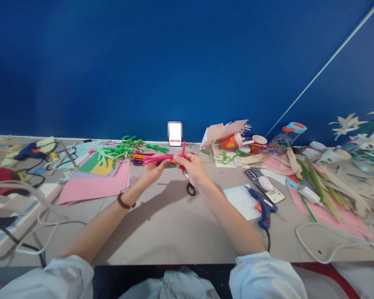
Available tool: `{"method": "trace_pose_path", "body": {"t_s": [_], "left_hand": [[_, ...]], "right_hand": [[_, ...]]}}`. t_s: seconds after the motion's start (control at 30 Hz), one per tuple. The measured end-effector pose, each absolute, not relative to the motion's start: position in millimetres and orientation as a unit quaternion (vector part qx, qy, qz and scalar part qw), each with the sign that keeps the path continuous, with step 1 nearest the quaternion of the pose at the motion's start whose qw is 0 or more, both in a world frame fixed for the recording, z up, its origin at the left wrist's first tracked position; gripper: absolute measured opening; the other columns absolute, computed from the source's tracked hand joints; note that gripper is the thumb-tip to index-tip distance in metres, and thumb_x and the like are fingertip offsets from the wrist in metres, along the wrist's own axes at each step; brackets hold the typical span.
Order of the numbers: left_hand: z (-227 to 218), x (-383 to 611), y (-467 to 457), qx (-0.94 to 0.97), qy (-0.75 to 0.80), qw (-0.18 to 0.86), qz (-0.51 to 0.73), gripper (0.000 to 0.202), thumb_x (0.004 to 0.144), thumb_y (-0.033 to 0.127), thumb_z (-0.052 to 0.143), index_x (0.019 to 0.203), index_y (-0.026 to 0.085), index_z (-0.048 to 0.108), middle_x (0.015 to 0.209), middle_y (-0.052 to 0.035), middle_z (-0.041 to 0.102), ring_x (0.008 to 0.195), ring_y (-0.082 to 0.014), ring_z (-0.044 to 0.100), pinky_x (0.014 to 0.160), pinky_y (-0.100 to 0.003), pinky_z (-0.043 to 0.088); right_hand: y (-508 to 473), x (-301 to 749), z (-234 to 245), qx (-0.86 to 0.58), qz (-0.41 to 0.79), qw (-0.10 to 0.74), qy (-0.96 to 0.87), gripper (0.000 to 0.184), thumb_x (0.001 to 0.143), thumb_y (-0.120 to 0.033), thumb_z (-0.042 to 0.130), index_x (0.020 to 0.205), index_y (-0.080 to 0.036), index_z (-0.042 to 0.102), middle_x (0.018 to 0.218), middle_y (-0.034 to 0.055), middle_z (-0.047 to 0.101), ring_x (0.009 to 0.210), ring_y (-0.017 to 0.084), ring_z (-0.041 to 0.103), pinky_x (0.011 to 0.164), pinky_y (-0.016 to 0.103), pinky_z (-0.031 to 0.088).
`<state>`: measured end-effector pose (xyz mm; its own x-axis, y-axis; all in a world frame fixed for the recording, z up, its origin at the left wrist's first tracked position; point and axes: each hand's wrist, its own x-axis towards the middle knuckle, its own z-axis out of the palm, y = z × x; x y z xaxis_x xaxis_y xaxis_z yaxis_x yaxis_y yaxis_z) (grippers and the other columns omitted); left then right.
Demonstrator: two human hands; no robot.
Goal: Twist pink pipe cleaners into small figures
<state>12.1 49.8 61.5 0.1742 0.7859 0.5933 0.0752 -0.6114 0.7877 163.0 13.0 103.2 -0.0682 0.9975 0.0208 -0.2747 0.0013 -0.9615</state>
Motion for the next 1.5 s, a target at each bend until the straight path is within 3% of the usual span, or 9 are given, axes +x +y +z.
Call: {"method": "trace_pose_path", "body": {"t_s": [0.13, 0.3, 0.53, 0.63, 0.83, 1.0, 1.13, 1.33, 1.5], "left_hand": [[73.9, -10.5, 65.3, 0.764, 0.278, 0.323, 0.483, 0.019, 0.08, 0.033, 0.062, 0.078, 0.015, 0.068, 0.072, -0.0068, 0.07, 0.062, -0.0145, 0.062, 0.054, -0.023, 0.047], [93.4, -20.8, 58.8, 0.852, 0.297, 0.189, 0.387, 0.014, 0.082, 0.027, 0.059, 0.075, 0.02, 0.069, 0.071, -0.0034, 0.069, 0.061, -0.0132, 0.059, 0.056, -0.023, 0.042], [95.7, -0.8, 31.3, 0.827, 0.367, 0.097, 0.415, 0.02, 0.083, 0.028, 0.057, 0.069, 0.018, 0.066, 0.061, -0.0014, 0.064, 0.05, -0.0109, 0.053, 0.049, -0.022, 0.036], [85.4, 11.7, 23.3, 0.765, 0.367, 0.163, 0.503, 0.016, 0.082, 0.029, 0.058, 0.076, 0.018, 0.067, 0.067, -0.0028, 0.068, 0.055, -0.012, 0.057, 0.052, -0.022, 0.042], [55.1, 28.0, 25.7, 0.647, 0.346, 0.327, 0.595, 0.019, 0.08, 0.033, 0.062, 0.074, 0.017, 0.067, 0.065, -0.0031, 0.067, 0.053, -0.0117, 0.058, 0.049, -0.023, 0.045], [48.2, 18.7, 46.7, 0.635, 0.341, 0.394, 0.571, 0.028, 0.078, 0.04, 0.064, 0.064, 0.015, 0.066, 0.051, -0.001, 0.06, 0.043, -0.0099, 0.049, 0.04, -0.022, 0.038], [61.6, -0.2, 63.2, 0.669, 0.288, 0.392, 0.562, 0.024, 0.073, 0.04, 0.07, 0.071, 0.016, 0.069, 0.064, -0.0047, 0.068, 0.049, -0.012, 0.056, 0.046, -0.024, 0.044], [87.2, -22.9, 67.6, 0.815, 0.287, 0.264, 0.429, 0.013, 0.079, 0.028, 0.064, 0.075, 0.017, 0.071, 0.073, -0.0057, 0.071, 0.064, -0.0134, 0.062, 0.058, -0.023, 0.046], [97.1, -15.4, 49.6, 0.826, 0.364, 0.185, 0.388, 0.016, 0.081, 0.028, 0.061, 0.075, 0.017, 0.071, 0.067, -0.0026, 0.069, 0.054, -0.01, 0.054, 0.051, -0.021, 0.039]], "right_hand": [[12.5, 171.6, 106.3, -0.445, 0.555, 0.447, -0.542, 0.028, 0.062, -0.041, 0.072, 0.07, -0.016, 0.062, 0.052, -0.0044, 0.05, 0.041, 0.006, 0.039, 0.042, 0.023, 0.028], [13.9, 174.6, 100.2, -0.519, 0.382, 0.372, -0.668, 0.019, 0.07, -0.035, 0.061, 0.068, -0.016, 0.063, 0.052, -0.0035, 0.048, 0.047, 0.009, 0.038, 0.047, 0.024, 0.028], [17.0, 167.3, 89.3, -0.545, 0.138, 0.484, -0.67, 0.023, 0.078, -0.035, 0.054, 0.065, -0.018, 0.061, 0.058, 0.0015, 0.053, 0.058, 0.015, 0.046, 0.059, 0.028, 0.037], [16.4, 164.7, 89.5, -0.532, 0.184, 0.552, -0.615, 0.024, 0.077, -0.04, 0.056, 0.071, -0.018, 0.063, 0.066, 0.0033, 0.059, 0.062, 0.016, 0.05, 0.061, 0.028, 0.041], [17.7, 159.3, 91.0, -0.458, 0.452, 0.609, -0.463, 0.029, 0.064, -0.044, 0.07, 0.072, -0.018, 0.061, 0.058, -0.0018, 0.055, 0.047, 0.01, 0.045, 0.05, 0.026, 0.04], [15.8, 159.1, 95.3, -0.394, 0.581, 0.554, -0.448, 0.028, 0.058, -0.04, 0.076, 0.066, -0.017, 0.062, 0.052, -0.0041, 0.049, 0.047, 0.008, 0.042, 0.048, 0.025, 0.034], [13.8, 165.8, 99.4, -0.407, 0.59, 0.485, -0.5, 0.027, 0.06, -0.04, 0.074, 0.068, -0.016, 0.064, 0.052, -0.0041, 0.049, 0.046, 0.008, 0.04, 0.048, 0.025, 0.031], [15.1, 169.5, 91.8, -0.51, 0.359, 0.409, -0.666, 0.019, 0.073, -0.034, 0.061, 0.069, -0.016, 0.068, 0.055, -0.0015, 0.054, 0.051, 0.011, 0.043, 0.052, 0.025, 0.032], [20.8, 166.6, 80.5, -0.527, 0.162, 0.439, -0.709, 0.02, 0.078, -0.028, 0.054, 0.072, -0.017, 0.07, 0.061, 0.0022, 0.059, 0.057, 0.014, 0.048, 0.056, 0.026, 0.036]]}}
